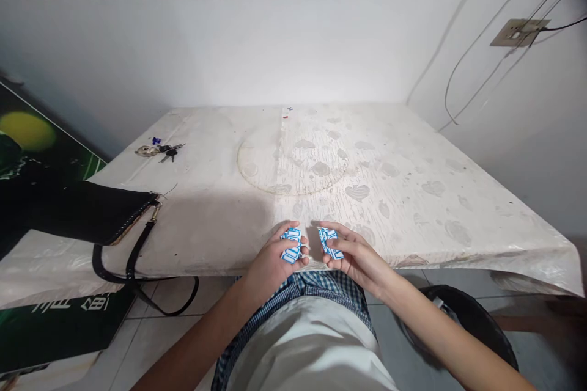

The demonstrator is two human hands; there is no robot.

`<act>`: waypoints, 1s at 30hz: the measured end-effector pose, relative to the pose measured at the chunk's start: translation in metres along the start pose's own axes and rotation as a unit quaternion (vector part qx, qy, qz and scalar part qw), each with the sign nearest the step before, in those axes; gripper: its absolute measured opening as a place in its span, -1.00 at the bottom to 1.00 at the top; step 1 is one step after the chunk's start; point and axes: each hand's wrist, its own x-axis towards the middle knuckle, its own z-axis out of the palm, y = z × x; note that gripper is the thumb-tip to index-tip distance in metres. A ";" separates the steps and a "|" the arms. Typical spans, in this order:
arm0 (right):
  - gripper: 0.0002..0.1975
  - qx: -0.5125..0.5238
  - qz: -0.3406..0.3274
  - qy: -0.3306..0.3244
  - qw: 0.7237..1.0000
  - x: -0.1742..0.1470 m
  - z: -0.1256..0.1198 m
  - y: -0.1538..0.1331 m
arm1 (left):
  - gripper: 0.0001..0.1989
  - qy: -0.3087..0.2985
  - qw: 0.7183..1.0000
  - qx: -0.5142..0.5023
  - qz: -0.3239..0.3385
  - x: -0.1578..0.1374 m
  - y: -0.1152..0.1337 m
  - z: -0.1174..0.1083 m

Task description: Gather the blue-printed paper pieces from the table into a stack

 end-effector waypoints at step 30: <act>-0.70 -0.445 -0.310 0.111 0.833 0.178 0.083 -0.212 | -0.90 0.122 0.974 0.186 0.052 0.177 0.215 -0.040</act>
